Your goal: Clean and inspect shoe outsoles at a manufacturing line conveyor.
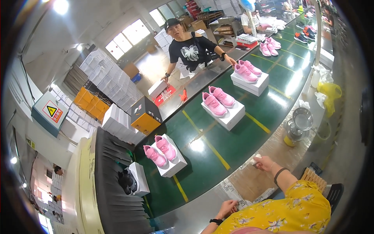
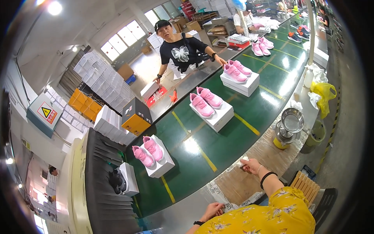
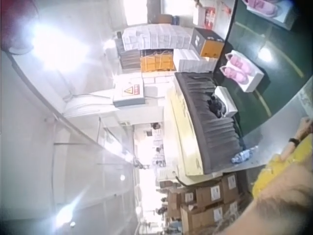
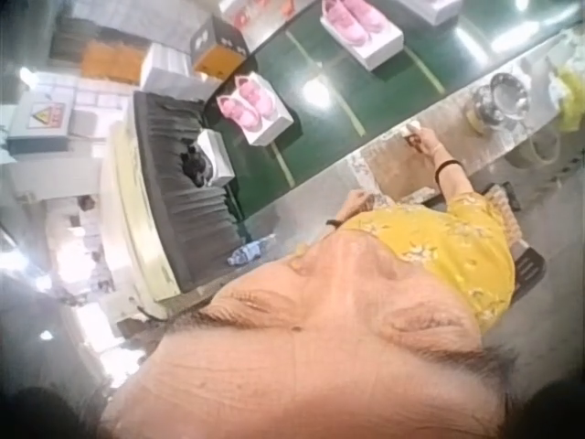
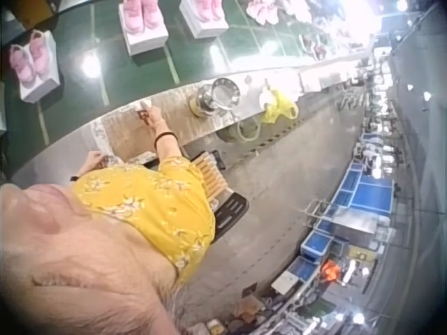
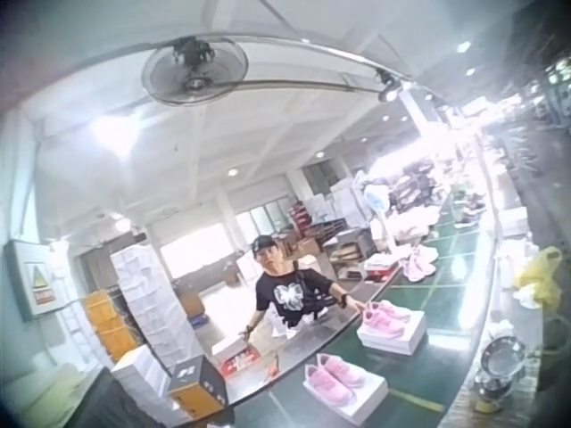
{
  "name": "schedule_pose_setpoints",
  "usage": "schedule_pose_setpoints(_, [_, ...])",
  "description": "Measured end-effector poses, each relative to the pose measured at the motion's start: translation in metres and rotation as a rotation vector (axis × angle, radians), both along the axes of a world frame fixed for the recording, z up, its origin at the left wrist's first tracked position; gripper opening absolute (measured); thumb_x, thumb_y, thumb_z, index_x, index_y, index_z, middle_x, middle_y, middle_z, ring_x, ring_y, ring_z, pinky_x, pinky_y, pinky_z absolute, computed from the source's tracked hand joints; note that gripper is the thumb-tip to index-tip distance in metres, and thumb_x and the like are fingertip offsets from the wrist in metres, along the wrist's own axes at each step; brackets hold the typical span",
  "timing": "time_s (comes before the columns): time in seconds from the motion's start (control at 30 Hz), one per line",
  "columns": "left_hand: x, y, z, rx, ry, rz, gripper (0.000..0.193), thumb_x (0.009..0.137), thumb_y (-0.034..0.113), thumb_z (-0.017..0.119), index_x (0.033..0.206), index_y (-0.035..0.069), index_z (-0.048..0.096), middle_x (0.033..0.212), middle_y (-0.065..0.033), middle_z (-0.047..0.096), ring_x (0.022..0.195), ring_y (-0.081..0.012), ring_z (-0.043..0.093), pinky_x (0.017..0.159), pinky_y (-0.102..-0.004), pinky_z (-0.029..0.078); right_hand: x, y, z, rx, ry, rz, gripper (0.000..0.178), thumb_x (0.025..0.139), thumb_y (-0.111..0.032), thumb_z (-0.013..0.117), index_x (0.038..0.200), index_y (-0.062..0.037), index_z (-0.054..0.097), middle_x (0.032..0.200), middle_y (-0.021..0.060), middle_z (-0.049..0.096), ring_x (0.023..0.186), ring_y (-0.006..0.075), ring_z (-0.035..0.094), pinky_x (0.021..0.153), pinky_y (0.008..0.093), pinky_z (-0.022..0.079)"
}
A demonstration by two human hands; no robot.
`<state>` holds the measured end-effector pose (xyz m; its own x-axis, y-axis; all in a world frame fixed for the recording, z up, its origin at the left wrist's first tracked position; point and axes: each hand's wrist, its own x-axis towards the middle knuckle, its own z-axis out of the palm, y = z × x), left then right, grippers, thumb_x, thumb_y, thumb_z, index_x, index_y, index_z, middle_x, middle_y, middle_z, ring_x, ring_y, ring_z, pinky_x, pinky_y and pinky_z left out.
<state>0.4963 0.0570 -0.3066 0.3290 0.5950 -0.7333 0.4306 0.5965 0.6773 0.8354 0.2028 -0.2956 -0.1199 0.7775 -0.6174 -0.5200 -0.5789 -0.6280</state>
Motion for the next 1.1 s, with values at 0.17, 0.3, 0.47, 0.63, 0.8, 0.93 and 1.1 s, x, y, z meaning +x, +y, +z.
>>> schedule_pose_setpoints(0.17, [0.008,0.011,-0.003,-0.088,0.094,0.091,0.043,0.096,0.042,0.056,0.092,0.001,0.069,0.065,-0.0071,0.067,0.049,-0.0145,0.063,0.045,-0.0226,0.047,-0.001,-0.004,0.004,-0.017,-0.041,-0.007,0.020,0.087,-0.023,0.074,0.092,-0.0079,0.062,0.078,0.0028,0.065,0.060,0.0096,0.058,0.054,0.0224,0.048])
schedule_pose_setpoints(0.3, [0.009,0.014,0.003,-0.126,0.065,0.090,0.043,0.095,0.043,0.057,0.091,0.002,0.070,0.066,-0.0063,0.068,0.051,-0.0144,0.064,0.045,-0.0227,0.046,0.002,-0.003,0.002,0.006,-0.056,0.030,0.021,0.087,-0.024,0.074,0.094,-0.0079,0.063,0.079,0.0023,0.066,0.060,0.0092,0.059,0.054,0.0223,0.048])
schedule_pose_setpoints(0.47, [0.014,0.019,0.004,-0.150,0.053,0.071,0.042,0.095,0.043,0.058,0.090,0.003,0.070,0.067,-0.0055,0.068,0.052,-0.0135,0.064,0.045,-0.0222,0.046,0.011,0.001,-0.015,0.018,-0.003,0.052,0.022,0.088,-0.025,0.073,0.096,-0.0063,0.063,0.079,0.0019,0.066,0.060,0.0091,0.059,0.052,0.0219,0.048])
schedule_pose_setpoints(0.63, [0.015,0.022,0.004,-0.212,0.067,0.089,0.041,0.094,0.043,0.059,0.092,0.004,0.070,0.068,-0.0053,0.068,0.053,-0.0123,0.063,0.045,-0.0209,0.044,0.013,0.001,-0.015,0.030,0.017,0.056,0.021,0.089,-0.024,0.072,0.095,-0.0059,0.063,0.078,0.0023,0.066,0.060,0.0091,0.059,0.052,0.0210,0.048])
schedule_pose_setpoints(0.8, [0.018,0.026,0.010,-0.233,0.080,0.087,0.041,0.094,0.043,0.059,0.093,0.004,0.070,0.069,-0.0056,0.068,0.053,-0.0127,0.064,0.045,-0.0204,0.044,0.013,-0.001,0.003,0.003,0.034,0.039,0.020,0.089,-0.023,0.072,0.093,-0.0064,0.062,0.078,0.0028,0.065,0.059,0.0095,0.059,0.052,0.0213,0.050])
schedule_pose_setpoints(0.93, [0.018,0.028,0.011,-0.276,0.055,0.114,0.042,0.094,0.043,0.059,0.094,0.002,0.070,0.070,-0.0059,0.068,0.053,-0.0131,0.064,0.045,-0.0201,0.044,0.016,-0.001,0.006,-0.023,0.067,0.001,0.020,0.088,-0.023,0.073,0.091,-0.0071,0.062,0.077,0.0033,0.066,0.059,0.0107,0.060,0.053,0.0222,0.052])
schedule_pose_setpoints(1.1, [0.021,0.028,0.015,-0.278,0.032,0.118,0.043,0.094,0.043,0.059,0.095,0.001,0.069,0.070,-0.0064,0.068,0.055,-0.0132,0.064,0.045,-0.0199,0.044,0.021,-0.001,0.002,-0.019,0.098,-0.021,0.021,0.088,-0.025,0.073,0.090,-0.0073,0.062,0.075,0.0034,0.066,0.058,0.0111,0.060,0.053,0.0225,0.052])
